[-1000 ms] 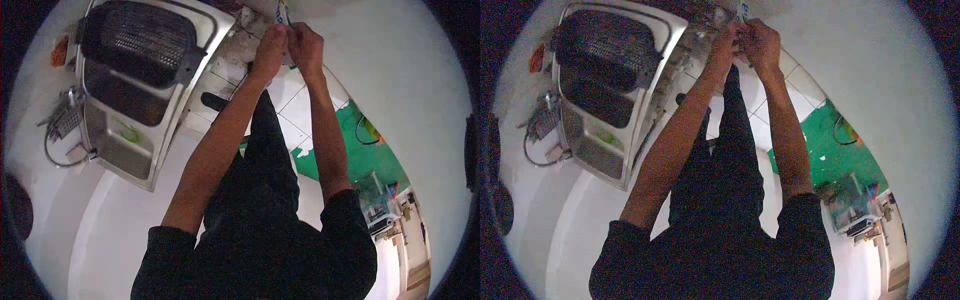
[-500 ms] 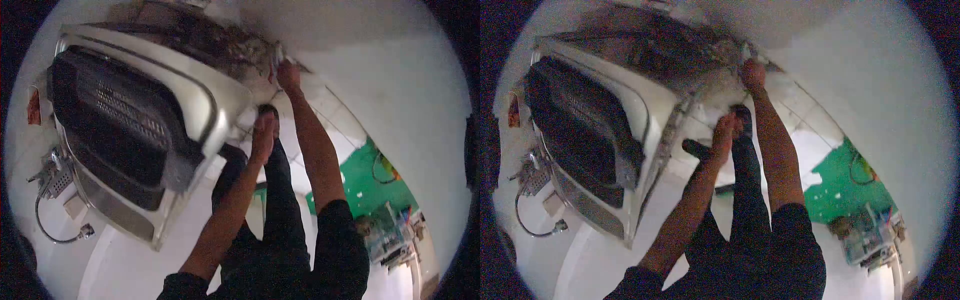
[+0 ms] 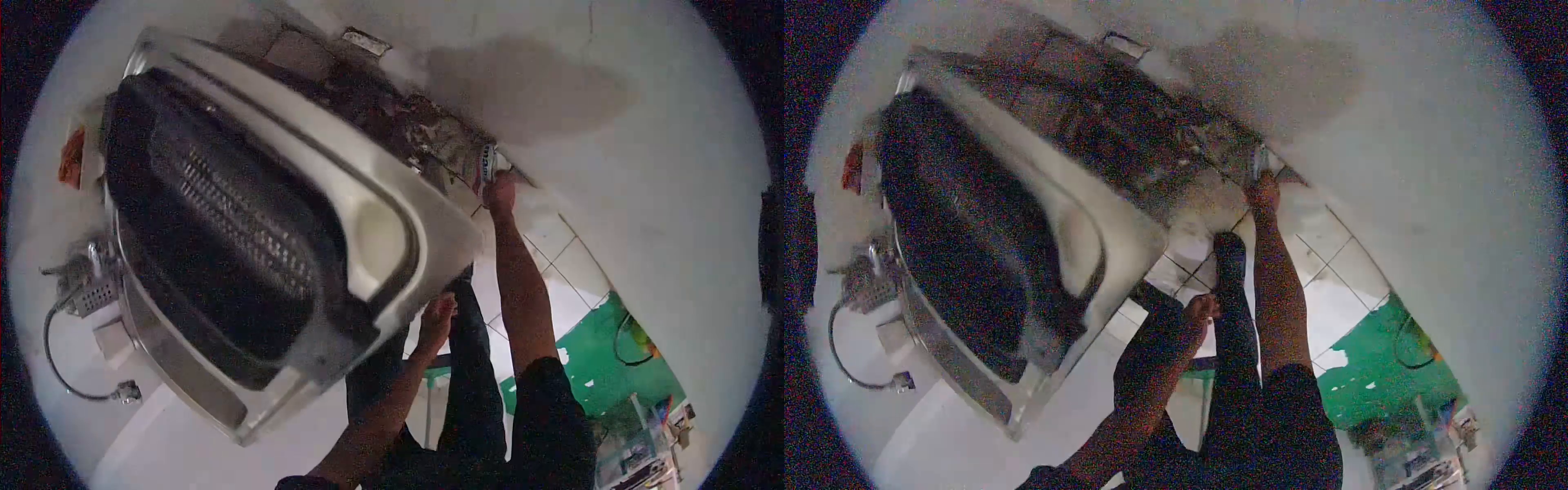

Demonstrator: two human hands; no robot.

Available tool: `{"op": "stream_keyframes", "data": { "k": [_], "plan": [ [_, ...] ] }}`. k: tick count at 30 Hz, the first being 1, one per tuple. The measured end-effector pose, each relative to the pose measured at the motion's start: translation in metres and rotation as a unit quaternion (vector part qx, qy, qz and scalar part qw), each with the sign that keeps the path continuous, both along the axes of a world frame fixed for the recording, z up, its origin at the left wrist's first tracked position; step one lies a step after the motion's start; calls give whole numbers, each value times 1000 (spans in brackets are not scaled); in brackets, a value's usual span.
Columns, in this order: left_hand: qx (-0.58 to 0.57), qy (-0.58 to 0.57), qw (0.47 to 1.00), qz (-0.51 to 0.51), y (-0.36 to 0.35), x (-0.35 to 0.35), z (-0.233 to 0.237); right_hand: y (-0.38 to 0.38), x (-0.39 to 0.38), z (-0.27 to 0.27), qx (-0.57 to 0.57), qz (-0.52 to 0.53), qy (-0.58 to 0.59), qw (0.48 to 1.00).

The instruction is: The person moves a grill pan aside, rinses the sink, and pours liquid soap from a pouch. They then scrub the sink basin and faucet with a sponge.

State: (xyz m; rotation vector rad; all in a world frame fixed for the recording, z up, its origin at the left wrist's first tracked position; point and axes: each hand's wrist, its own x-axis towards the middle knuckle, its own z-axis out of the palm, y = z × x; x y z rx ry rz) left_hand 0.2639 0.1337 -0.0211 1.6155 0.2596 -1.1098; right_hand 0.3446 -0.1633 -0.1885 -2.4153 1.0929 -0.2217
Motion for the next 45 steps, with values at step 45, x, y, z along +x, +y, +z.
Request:
{"op": "stream_keyframes", "data": {
  "k": [45],
  "plan": [
    [207, -502, 724, 425, 493, 132, 315, 408, 166, 418, 408, 208, -145, 877]
  ]
}}
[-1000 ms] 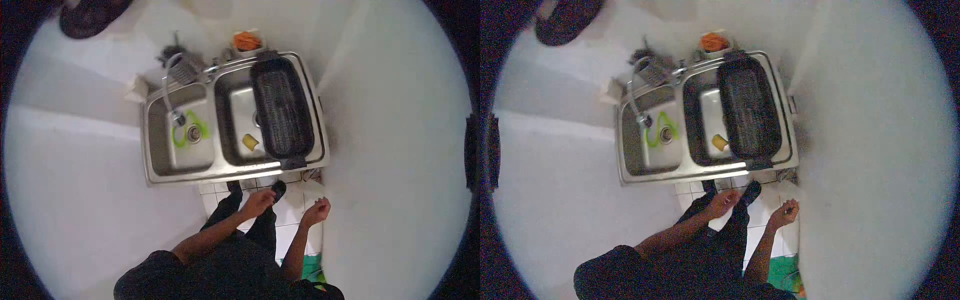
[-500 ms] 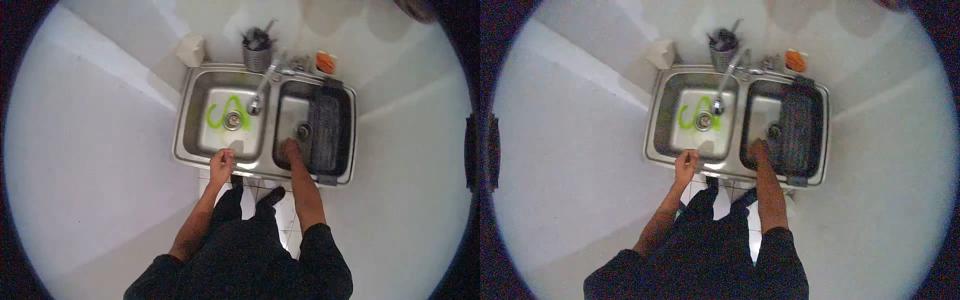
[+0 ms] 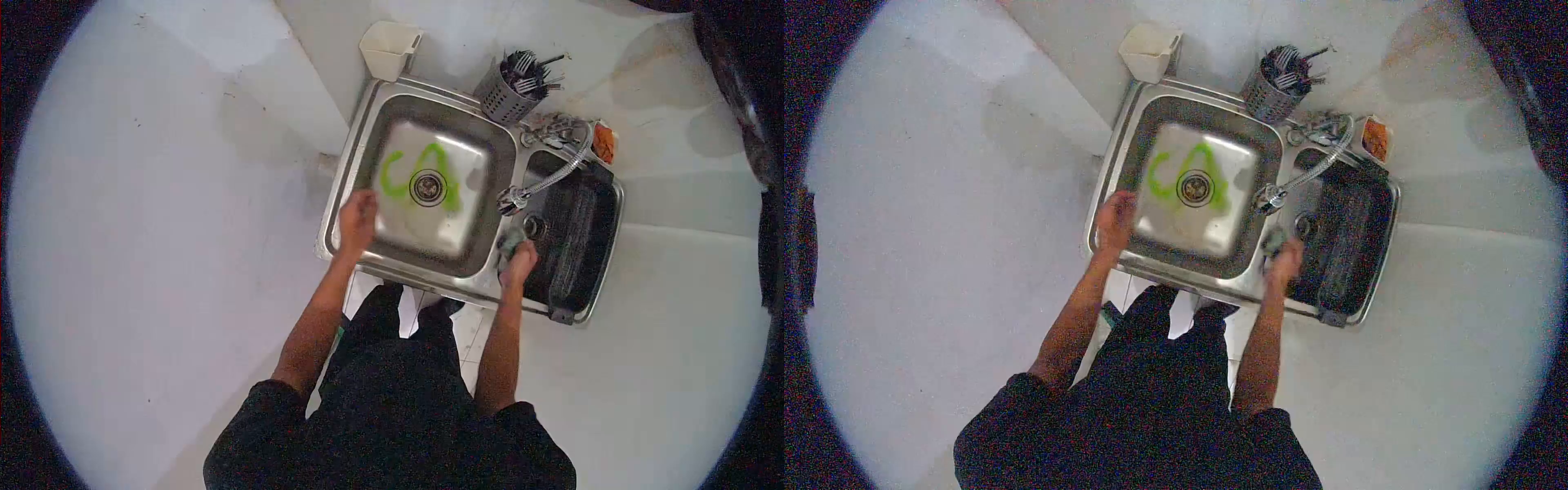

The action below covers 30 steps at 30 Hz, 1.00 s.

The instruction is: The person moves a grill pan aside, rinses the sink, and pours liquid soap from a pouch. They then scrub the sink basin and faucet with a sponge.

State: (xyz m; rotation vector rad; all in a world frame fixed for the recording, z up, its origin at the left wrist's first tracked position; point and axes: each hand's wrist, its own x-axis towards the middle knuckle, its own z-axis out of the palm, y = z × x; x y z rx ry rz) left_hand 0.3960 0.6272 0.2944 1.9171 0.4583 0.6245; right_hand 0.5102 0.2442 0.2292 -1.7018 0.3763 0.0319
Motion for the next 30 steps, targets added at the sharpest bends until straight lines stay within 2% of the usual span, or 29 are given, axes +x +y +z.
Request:
{"op": "stream_keyframes", "data": {
  "k": [2, 3, 5, 6, 8, 11, 12, 15, 16, 18, 20, 21, 22, 25, 27, 29, 30],
  "plan": [
    [-135, 87, 983, -90, -35, 20, 27, 47, -22, 47, 212, -11, 92, 973],
    [-61, 47, 991, -110, -42, 30, 27, 81, -29, 79, 315, -21, 157, 936],
    [87, -31, 986, -137, -49, 44, 28, 97, -32, 72, 373, 92, 150, 911],
    [85, -4, 988, -125, -45, 46, 29, 105, -29, 72, 368, 87, 154, 913],
    [151, -7, 986, -72, -23, 46, 31, 123, -23, 72, 362, 73, 168, 914],
    [273, 21, 962, -19, 28, 45, 8, 135, -8, 70, 353, -25, 202, 913],
    [299, 15, 954, 7, 42, 42, 7, 140, -4, 72, 375, -29, 198, 905],
    [327, 67, 941, 51, 74, 31, 4, 137, 6, 55, 383, 94, 237, 888],
    [330, 98, 937, 60, 79, 27, 2, 142, 8, 44, 336, 110, 224, 908],
    [256, 69, 960, 91, 82, 27, -14, 157, 10, 22, 243, 145, 195, 939],
    [207, 76, 971, 94, 84, 27, -23, 162, 15, 5, 82, 201, 112, 970],
    [195, 102, 972, 81, 84, 28, -20, 163, 18, -8, 2, 227, 67, 972],
    [182, 127, 972, 70, 83, 29, -18, 158, 26, -31, -89, 231, -37, 968],
    [203, 160, 963, 69, 84, 32, -21, 161, 56, -63, -357, 174, -114, 911],
    [220, 165, 958, 85, 82, 33, -27, 171, 80, -67, -437, 113, -151, 880],
    [219, 166, 957, 88, 79, 34, -18, 183, 94, -45, -387, 103, -70, 914],
    [204, 188, 956, 91, 78, 34, -15, 181, 106, -62, -397, 124, -112, 903]
  ]
}}
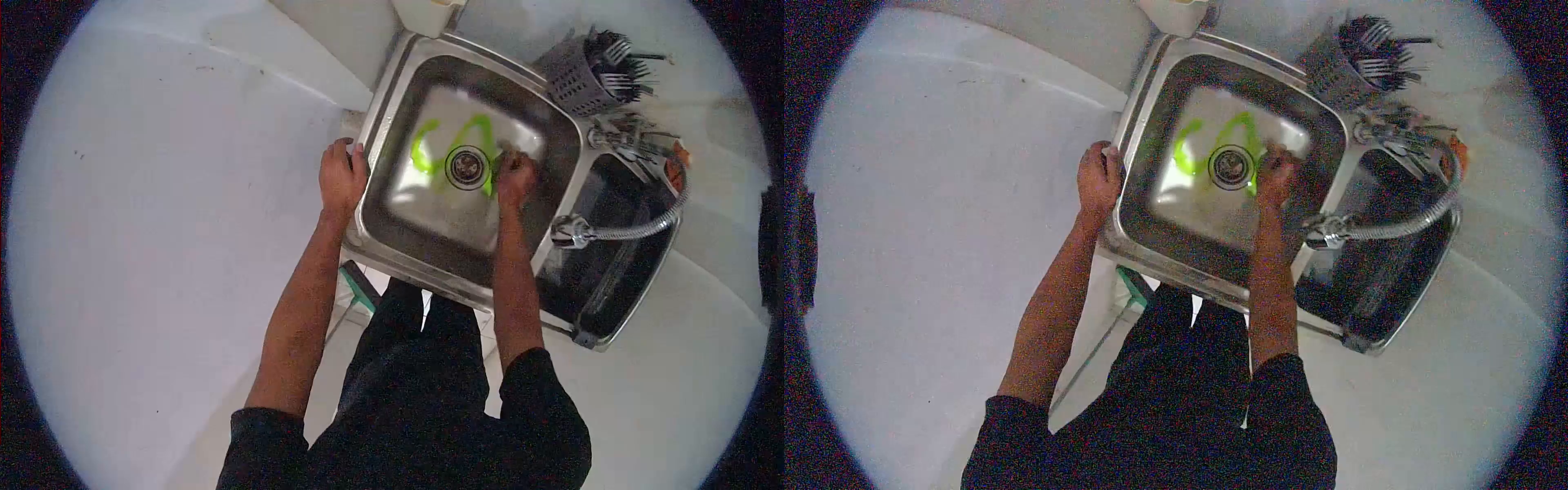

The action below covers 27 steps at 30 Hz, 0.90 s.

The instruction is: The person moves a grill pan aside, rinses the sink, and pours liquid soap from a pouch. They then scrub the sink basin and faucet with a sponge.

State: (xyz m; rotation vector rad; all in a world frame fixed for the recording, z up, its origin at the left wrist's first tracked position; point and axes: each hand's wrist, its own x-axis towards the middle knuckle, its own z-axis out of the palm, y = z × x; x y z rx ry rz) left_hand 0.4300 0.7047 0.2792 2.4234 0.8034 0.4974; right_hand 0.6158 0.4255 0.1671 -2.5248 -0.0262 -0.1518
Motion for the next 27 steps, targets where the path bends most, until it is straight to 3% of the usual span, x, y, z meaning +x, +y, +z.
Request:
{"op": "stream_keyframes", "data": {
  "k": [2, 4, 6, 8, 10, 12, 13, 14, 15, 17, 18, 21, 22, 25, 27],
  "plan": [
    [-29, 33, 999, 17, 2, 2, 4, -2, 31, -35, -18, 68, -69, 995],
    [-3, 12, 1000, 0, 3, 1, -3, 11, 52, -73, 85, 93, -52, 991],
    [13, 1, 1000, -8, 3, 2, -7, 23, 53, -75, 78, 128, -76, 986],
    [20, 3, 1000, -2, 2, 2, -6, 64, 44, -35, -34, 182, -141, 973],
    [-17, 24, 1000, 10, 1, 2, 1, 97, 41, -54, 45, 273, -180, 944],
    [-29, 31, 999, 12, 2, 2, 1, 129, 16, -47, 11, 315, -54, 947],
    [-25, 29, 999, 10, 3, 1, 0, 138, 5, -71, -71, 373, -23, 925],
    [-21, 25, 999, 7, 3, 1, -1, 141, -17, -76, -48, 432, -66, 898],
    [-16, 23, 1000, 10, 2, 1, -2, 141, -46, -74, -35, 406, -26, 913],
    [-3, 20, 1000, 17, 2, 1, -4, 121, -86, -52, -18, 490, 67, 869],
    [-12, 25, 999, 20, 2, 2, -2, 107, -110, -63, -96, 492, 113, 858],
    [-16, 25, 999, 24, 0, 0, -1, 99, -122, -2, -122, 519, 240, 811],
    [1, 11, 1000, 21, 0, 0, -7, 94, -121, -33, -43, 499, 245, 830],
    [12, -2, 1000, 16, 5, -1, -10, 110, -72, -77, -6, 501, 39, 865],
    [6, -4, 1000, 17, 2, -1, -11, 131, -16, -64, -9, 473, -51, 880]
  ]
}}
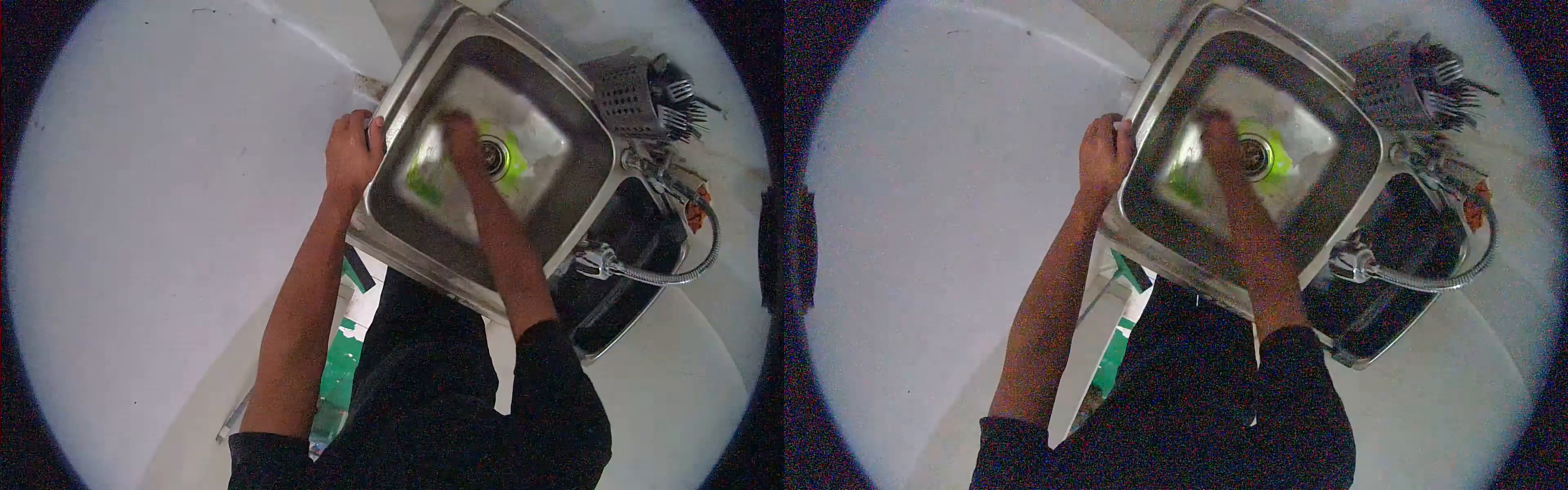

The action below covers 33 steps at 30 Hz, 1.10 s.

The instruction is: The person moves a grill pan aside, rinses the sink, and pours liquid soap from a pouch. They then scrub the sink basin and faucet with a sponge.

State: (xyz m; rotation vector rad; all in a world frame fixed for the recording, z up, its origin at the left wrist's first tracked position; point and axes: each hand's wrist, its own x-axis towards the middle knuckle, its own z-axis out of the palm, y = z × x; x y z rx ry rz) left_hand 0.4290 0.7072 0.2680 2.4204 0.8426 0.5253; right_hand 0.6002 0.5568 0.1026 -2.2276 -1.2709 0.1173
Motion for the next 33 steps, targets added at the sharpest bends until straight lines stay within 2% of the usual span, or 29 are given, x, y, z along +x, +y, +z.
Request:
{"op": "stream_keyframes", "data": {
  "k": [1, 2, 3, 6, 7, 9, 11, 12, 13, 15, 16, 19, 22, 24, 27, 30, 33],
  "plan": [
    [-1, -1, 1000, 2, -1, 1, 3, 22, 28, 18, -188, -81, 45, 978],
    [-1, -4, 1000, 5, -1, 2, 5, 19, 48, 12, 19, -71, -22, 997],
    [2, 4, 1000, 4, -1, 2, 5, 25, 68, -9, 134, -84, -57, 986],
    [9, 11, 1000, 0, 2, 1, 1, 40, 68, -3, 73, -145, -79, 984],
    [11, 4, 1000, -1, 2, 0, -2, 42, 48, 29, 19, -178, 32, 983],
    [10, 2, 1000, -1, 2, 2, -1, 32, 12, 15, -52, -80, -77, 992],
    [4, 14, 1000, 1, 0, 2, 2, 21, -38, 15, -83, -95, 98, 987],
    [8, 12, 1000, 0, 0, 2, 2, 5, -69, -7, -73, -45, 34, 996],
    [11, 10, 1000, -3, 0, 2, 2, -6, -94, 8, -70, -62, 252, 963],
    [6, 9, 1000, -5, 0, 1, 3, -39, -132, 17, -95, 16, 341, 935],
    [-3, 9, 1000, -5, 0, 1, 4, -52, -142, 7, -126, 105, 216, 963],
    [12, 10, 1000, -13, 2, 0, -2, -63, -112, 62, -292, 102, 335, 890],
    [15, 11, 1000, -24, 3, 5, -1, -110, -77, 40, -222, 145, 124, 956],
    [26, 19, 999, -15, 3, 2, -4, -113, -55, 26, -218, -4, 120, 968],
    [20, 19, 1000, -2, 1, 1, -2, -93, -40, 6, -92, 8, 12, 996],
    [20, 17, 1000, -1, 2, 1, -3, -55, -48, 18, 2, -69, 138, 988],
    [15, 15, 1000, -22, 4, 0, -4, -52, -75, 23, -151, 53, 59, 985]
  ]
}}
